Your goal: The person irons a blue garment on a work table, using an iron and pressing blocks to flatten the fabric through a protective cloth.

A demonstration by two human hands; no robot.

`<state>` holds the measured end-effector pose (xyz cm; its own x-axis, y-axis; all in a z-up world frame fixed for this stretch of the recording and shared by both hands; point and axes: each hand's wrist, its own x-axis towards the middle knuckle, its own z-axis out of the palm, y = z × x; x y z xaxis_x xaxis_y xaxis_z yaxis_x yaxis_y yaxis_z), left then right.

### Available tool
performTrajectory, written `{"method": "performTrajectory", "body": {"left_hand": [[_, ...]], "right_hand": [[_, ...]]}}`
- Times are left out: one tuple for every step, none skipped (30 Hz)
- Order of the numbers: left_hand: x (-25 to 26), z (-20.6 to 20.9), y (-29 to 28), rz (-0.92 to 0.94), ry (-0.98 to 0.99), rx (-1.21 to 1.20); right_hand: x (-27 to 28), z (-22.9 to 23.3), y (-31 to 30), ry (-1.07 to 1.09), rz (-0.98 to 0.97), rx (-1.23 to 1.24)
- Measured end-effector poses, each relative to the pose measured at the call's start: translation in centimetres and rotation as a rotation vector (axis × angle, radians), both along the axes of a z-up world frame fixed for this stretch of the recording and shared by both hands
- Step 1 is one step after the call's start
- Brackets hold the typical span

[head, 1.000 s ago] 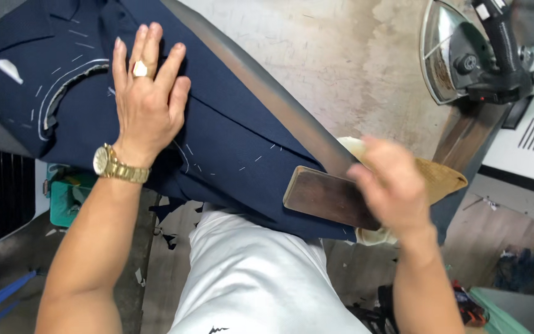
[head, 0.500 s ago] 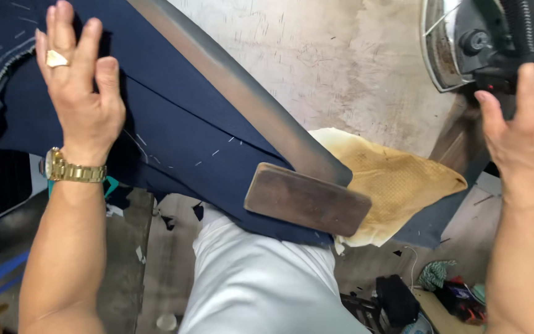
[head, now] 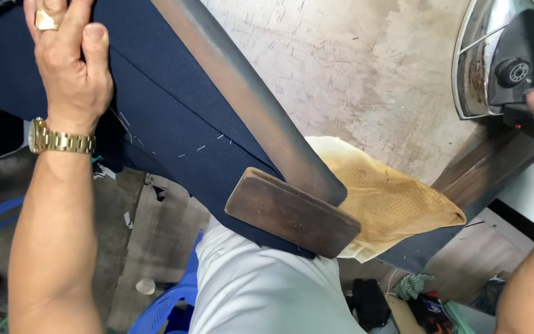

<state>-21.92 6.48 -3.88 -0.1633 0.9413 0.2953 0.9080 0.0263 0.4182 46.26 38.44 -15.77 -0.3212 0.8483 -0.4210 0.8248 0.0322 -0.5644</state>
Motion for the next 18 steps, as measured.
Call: {"method": "performTrajectory", "body": {"left_hand": [[-0.1,-0.3,-0.3,-0.009,0.014,0.006],[-0.3,-0.5,-0.7,-0.014,0.029,0.014],[-0.6,-1.4,-1.1,-0.003,0.028,0.019],[-1.1,-2.2,-1.4,0.033,0.025,0.013],[-1.6,-3.0,-1.7,0.069,0.021,0.007],[-0.9,-1.8,-0.9,0.078,0.025,0.027],[-0.3,-0.8,-0.2,0.040,0.007,0.057],[0.5,0.3,0.0,0.008,-0.015,0.074],[-0.3,-1.2,-0.3,0.024,-0.015,0.082],[-1.0,-2.6,-1.0,0.059,0.020,0.064],[-1.5,-4.1,-1.6,0.094,0.056,0.046],[-1.5,-4.0,-1.7,0.095,0.055,0.054],[-1.5,-3.9,-1.7,0.097,0.069,0.045],[-1.5,-3.9,-1.7,0.099,0.082,0.034],[-1.6,-4.3,-1.6,0.102,0.079,0.041],[-1.7,-4.7,-1.8,0.121,0.044,0.028],[-1.8,-5.1,-1.9,0.139,0.009,0.015],[-1.9,-5.2,-1.9,0.141,0.007,0.020]], "right_hand": [[0.2,-2.2,3.1,0.089,0.104,0.004],[0.2,-4.2,6.4,0.179,0.212,0.009],[-2.0,-2.5,6.8,0.178,0.224,0.014],[-4.3,-0.7,7.2,0.047,0.059,-0.061],[-6.7,1.1,7.4,-0.083,-0.105,-0.134],[-9.7,4.7,5.3,-0.077,-0.096,-0.114],[-12.7,8.3,3.0,0.042,-0.047,-0.083],[-15.6,11.6,0.3,0.154,0.010,-0.065],[-15.9,12.9,-0.4,0.153,0.026,-0.059],[-15.8,14.0,-1.6,0.139,0.043,-0.039],[-15.6,15.0,-2.8,0.125,0.061,-0.019],[-17.1,16.8,-4.2,0.124,0.063,-0.011],[-18.5,18.5,-5.6,0.040,0.264,0.119],[-20.0,20.2,-7.0,-0.045,0.467,0.242],[-21.9,20.9,-7.9,-0.049,0.469,0.248],[-23.8,21.5,-9.0,-0.038,0.637,0.275],[-25.7,22.2,-10.1,-0.026,0.805,0.300],[-26.8,22.4,-10.9,-0.029,0.807,0.305]]}}
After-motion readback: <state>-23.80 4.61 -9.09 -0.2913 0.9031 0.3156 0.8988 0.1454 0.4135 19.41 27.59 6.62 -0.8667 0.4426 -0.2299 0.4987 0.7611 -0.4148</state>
